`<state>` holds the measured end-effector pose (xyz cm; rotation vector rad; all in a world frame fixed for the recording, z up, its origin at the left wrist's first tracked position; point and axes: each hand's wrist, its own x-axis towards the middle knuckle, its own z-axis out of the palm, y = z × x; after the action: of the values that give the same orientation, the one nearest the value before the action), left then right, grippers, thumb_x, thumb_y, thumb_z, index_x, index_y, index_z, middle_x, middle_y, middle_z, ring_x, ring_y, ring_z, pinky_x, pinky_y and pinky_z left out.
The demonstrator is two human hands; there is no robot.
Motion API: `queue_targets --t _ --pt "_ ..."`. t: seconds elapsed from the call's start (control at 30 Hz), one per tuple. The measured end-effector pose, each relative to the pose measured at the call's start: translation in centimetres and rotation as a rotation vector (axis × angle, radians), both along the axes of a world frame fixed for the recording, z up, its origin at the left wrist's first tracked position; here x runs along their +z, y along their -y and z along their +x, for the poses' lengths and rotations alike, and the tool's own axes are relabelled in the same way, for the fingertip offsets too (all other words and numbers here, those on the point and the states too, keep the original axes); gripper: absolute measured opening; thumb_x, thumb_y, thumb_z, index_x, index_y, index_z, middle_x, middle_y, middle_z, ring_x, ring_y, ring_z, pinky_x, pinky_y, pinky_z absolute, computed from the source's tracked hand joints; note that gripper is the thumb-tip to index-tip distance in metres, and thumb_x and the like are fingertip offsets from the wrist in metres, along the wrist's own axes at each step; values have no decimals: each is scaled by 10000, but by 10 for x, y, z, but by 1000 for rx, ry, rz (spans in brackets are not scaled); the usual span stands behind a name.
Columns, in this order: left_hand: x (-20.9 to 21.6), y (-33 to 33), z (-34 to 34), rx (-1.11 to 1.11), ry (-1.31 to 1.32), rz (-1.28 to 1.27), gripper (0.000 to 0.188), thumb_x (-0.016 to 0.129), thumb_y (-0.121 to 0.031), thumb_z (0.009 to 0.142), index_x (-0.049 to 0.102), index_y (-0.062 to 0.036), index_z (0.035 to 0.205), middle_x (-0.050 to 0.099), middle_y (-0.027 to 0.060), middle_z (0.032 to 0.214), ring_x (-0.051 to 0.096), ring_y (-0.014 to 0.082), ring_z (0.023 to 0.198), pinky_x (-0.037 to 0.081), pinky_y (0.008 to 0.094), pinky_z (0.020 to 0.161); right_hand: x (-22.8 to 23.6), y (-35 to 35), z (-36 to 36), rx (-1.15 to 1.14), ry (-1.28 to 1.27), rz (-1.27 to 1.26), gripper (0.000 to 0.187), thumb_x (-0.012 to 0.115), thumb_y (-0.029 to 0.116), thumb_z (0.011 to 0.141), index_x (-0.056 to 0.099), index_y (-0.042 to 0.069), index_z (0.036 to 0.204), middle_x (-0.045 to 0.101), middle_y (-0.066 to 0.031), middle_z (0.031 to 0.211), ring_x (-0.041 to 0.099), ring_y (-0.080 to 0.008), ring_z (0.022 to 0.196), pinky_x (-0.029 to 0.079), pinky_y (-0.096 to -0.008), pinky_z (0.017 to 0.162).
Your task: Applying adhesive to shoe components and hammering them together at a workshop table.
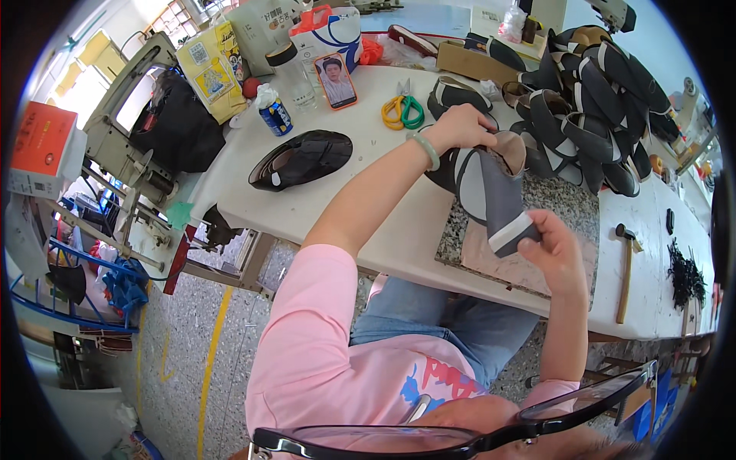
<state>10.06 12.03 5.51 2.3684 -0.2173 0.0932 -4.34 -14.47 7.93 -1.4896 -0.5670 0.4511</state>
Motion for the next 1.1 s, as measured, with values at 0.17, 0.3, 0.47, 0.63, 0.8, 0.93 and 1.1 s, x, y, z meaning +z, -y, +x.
queue_targets --t 0.17,0.3,0.47,0.63,0.8,0.93,1.1 --pt "-6 -19 19 148 152 147 427 698 -371 690 727 -125 1037 704 137 958 674 279 880 517 347 830 27 -3 -53 280 424 -243 288 711 -15 758 629 19 1033 649 -57 927 617 -142 868 482 -280 802" --pt "-29 -65 35 167 195 384 518 674 -441 768 664 -115 1170 661 158 1115 630 320 1033 485 380 905 35 21 -83 -87 607 -210 257 716 -21 748 636 15 989 648 -69 854 629 -147 772 485 -290 666" --pt "0 -10 -18 221 685 8 485 697 -480 780 655 -62 1025 662 152 988 633 324 929 487 423 818 3 37 -51 -767 751 -443 261 714 5 758 624 0 1004 641 -91 842 621 -184 710 479 -299 625" --pt "-37 102 -121 -217 1 -339 386 726 -295 822 587 -18 1052 649 101 922 646 178 818 516 299 723 -79 7 -16 -577 796 -528 294 654 54 841 585 -9 1120 629 -118 964 617 -220 847 480 -302 762" --pt "-72 97 -136 -148 107 -546 342 744 -227 811 600 -9 1031 605 94 965 627 154 898 525 265 725 -110 6 -19 -452 44 -115 428 542 189 964 471 -25 1328 586 -99 1186 521 -138 1112 421 -285 932" --pt "-68 120 -150 -132 227 -388 239 676 -149 837 645 -40 1047 600 104 978 603 221 922 497 328 742 -113 10 -17 -510 -22 -50 459 440 307 1013 455 -26 1329 585 -99 1184 527 -157 1100 404 -285 948" --pt "-79 149 -157 41 282 -552 132 589 -129 882 651 -30 944 625 156 911 579 306 892 462 388 767 -116 -2 -19 -628 84 23 387 467 274 1006 505 -13 1263 608 -87 1136 549 -145 1034 430 -278 887"
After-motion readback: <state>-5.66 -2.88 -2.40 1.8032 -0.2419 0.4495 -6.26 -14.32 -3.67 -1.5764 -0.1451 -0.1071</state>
